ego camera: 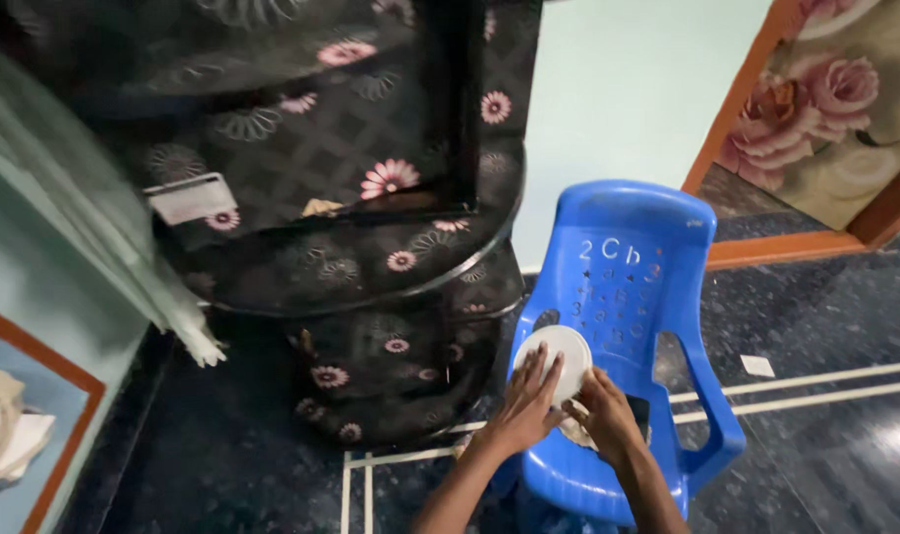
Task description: The person transfers various small household items from a blue plastic chair to a shelf. They handle items one by one, including a small container, a purple tube, a blue bottle, and a white plate, placing them on the shelf among other toiletries and fruits.
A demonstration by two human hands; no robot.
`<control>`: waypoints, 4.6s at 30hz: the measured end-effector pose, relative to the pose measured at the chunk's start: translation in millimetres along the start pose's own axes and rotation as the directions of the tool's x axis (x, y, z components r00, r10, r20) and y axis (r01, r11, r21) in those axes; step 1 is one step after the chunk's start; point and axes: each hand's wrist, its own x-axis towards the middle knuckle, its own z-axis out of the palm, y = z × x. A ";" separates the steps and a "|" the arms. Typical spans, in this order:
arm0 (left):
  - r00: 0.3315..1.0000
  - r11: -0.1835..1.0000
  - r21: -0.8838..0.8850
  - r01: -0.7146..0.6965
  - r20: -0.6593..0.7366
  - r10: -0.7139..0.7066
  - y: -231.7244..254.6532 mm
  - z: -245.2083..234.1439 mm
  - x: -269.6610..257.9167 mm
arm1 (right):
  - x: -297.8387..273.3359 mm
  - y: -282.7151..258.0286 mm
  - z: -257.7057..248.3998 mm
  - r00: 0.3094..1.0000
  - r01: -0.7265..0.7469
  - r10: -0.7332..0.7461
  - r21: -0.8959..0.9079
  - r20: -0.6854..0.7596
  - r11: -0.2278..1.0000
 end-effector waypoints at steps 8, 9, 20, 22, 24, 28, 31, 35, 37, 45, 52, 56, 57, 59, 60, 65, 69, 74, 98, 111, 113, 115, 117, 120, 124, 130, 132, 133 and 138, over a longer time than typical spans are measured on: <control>0.898 0.961 -0.235 -0.148 -0.439 0.031 17.0 -156.8 -1.2 | -52.8 -94.5 172.5 0.908 0.399 -0.291 -0.412 0.302 0.819; 0.895 0.946 -0.314 -0.084 -0.440 -0.067 12.5 -174.5 0.5 | -64.5 -100.0 197.2 0.836 0.539 -0.390 -0.448 0.385 0.713; 0.508 0.859 -0.473 -0.193 -0.798 -0.325 -1.7 -403.0 -95.2 | -148.6 -119.7 426.9 0.066 0.938 -0.394 -0.192 0.917 -0.289; 0.428 0.846 -0.485 -0.224 -0.828 -0.361 5.9 -436.4 -120.1 | -155.8 -117.3 458.2 0.063 0.900 -0.364 -0.211 0.929 -0.382; 0.344 0.885 -0.433 -0.172 -0.868 -0.358 9.7 -464.6 -141.2 | -164.3 -114.6 484.7 0.059 0.877 -0.345 -0.214 0.937 -0.430; 0.226 0.928 -0.369 -0.059 -0.910 -0.348 9.0 -505.3 -180.4 | -190.8 -100.3 530.6 0.009 0.891 -0.376 -0.178 0.927 -0.417; 0.171 0.832 -0.553 -0.044 -0.825 -0.539 9.4 -529.7 -204.6 | -211.8 -90.6 562.7 -0.009 0.912 -0.468 -0.185 0.884 -0.367; 0.112 0.929 -0.363 0.077 -0.922 -0.370 7.4 -558.3 -236.9 | -237.8 -91.0 601.7 0.016 0.975 -0.555 -0.136 0.832 -0.176; 0.086 0.951 -0.306 0.042 -0.947 -0.308 7.8 -572.3 -249.2 | -251.0 -93.9 614.8 0.455 0.890 -0.396 -0.419 0.798 0.179; 0.184 0.887 -0.040 0.460 -0.973 -0.139 40.3 -620.0 -290.1 | -266.7 -92.6 651.4 0.526 0.584 -0.347 -0.034 0.777 0.811; 0.454 0.453 0.391 0.801 -0.890 -0.035 86.4 -677.6 -312.5 | -249.6 -90.3 665.8 0.435 0.670 -0.289 -0.091 0.853 0.737; 0.445 0.400 0.347 0.848 -0.877 -0.184 116.2 -710.4 -317.0 | -264.3 -79.1 683.5 0.352 0.722 -0.347 -0.016 0.870 0.692; 0.440 0.375 0.353 0.857 -0.881 -0.176 119.1 -717.2 -317.3 | -270.7 -77.8 686.5 0.276 0.792 -0.398 0.028 0.875 0.610; 0.432 0.324 0.365 0.873 -0.888 -0.161 119.2 -728.8 -319.6 | -286.6 -77.2 690.7 0.112 0.897 -0.478 0.119 0.871 0.427; 0.406 0.292 0.346 0.892 -0.897 -0.177 117.2 -733.6 -321.9 | -296.0 -76.8 692.3 0.095 0.928 -0.490 0.102 0.866 0.359; 0.341 0.231 0.313 0.921 -0.936 -0.091 106.2 -743.4 -342.4 | -327.0 -83.4 703.0 -0.130 0.991 -0.582 0.108 0.802 -0.073; 0.173 0.316 0.149 0.937 -0.984 -0.048 107.1 -744.5 -346.7 | -323.3 -80.7 724.7 -0.352 0.927 -0.559 0.198 0.751 -0.318; 0.124 0.443 0.159 0.882 -0.987 0.106 109.5 -746.4 -356.4 | -309.7 -69.3 760.5 -0.373 0.834 -0.364 0.136 0.854 -0.535; 0.369 0.307 0.285 0.908 -0.892 -0.263 82.0 -739.6 -350.5 | -283.9 -29.7 799.9 -0.268 0.963 -0.452 0.218 0.851 -0.159; 0.676 0.518 0.582 0.627 -0.736 0.009 78.3 -700.3 -324.6 | -222.7 -47.8 722.8 -0.062 0.976 -0.500 -0.052 0.864 -0.210; 0.732 0.562 0.597 0.573 -0.681 -0.022 66.2 -677.2 -314.1 | -211.4 -48.5 705.7 -0.012 0.970 -0.493 -0.109 0.870 -0.216; 0.773 0.720 0.482 0.499 -0.623 -0.118 52.1 -649.7 -302.4 | -199.7 -46.0 686.1 0.050 0.954 -0.491 -0.188 0.870 -0.235; 0.810 0.809 0.383 0.446 -0.558 -0.182 35.7 -621.1 -289.5 | -186.7 -42.3 663.7 0.119 0.938 -0.483 -0.257 0.868 -0.231; 0.851 0.866 0.291 0.407 -0.465 -0.244 9.9 -576.7 -269.3 | -164.8 -36.2 622.5 0.251 0.899 -0.461 -0.381 0.851 -0.216; 0.883 0.896 0.181 0.406 -0.329 -0.333 -19.8 -512.6 -239.7 | -129.3 -30.9 558.8 0.376 0.823 -0.475 -0.523 0.795 -0.223; 0.953 0.951 0.166 0.260 -0.204 -0.225 -59.6 -392.9 -195.2 | -76.5 -19.3 436.4 0.558 0.684 -0.499 -0.708 0.663 -0.176; 0.968 0.971 0.115 0.210 -0.161 -0.190 -69.4 -344.0 -178.5 | -56.9 -14.7 384.3 0.642 0.637 -0.436 -0.755 0.631 -0.155; 0.973 0.976 0.070 0.207 -0.119 -0.198 -72.8 -319.3 -170.2 | -46.3 -12.3 358.1 0.691 0.607 -0.381 -0.779 0.614 -0.156; 0.972 0.977 0.019 0.214 0.089 -0.215 -79.5 -199.5 -131.9 | 6.6 10.7 217.6 0.784 0.535 -0.223 -0.813 0.579 -0.232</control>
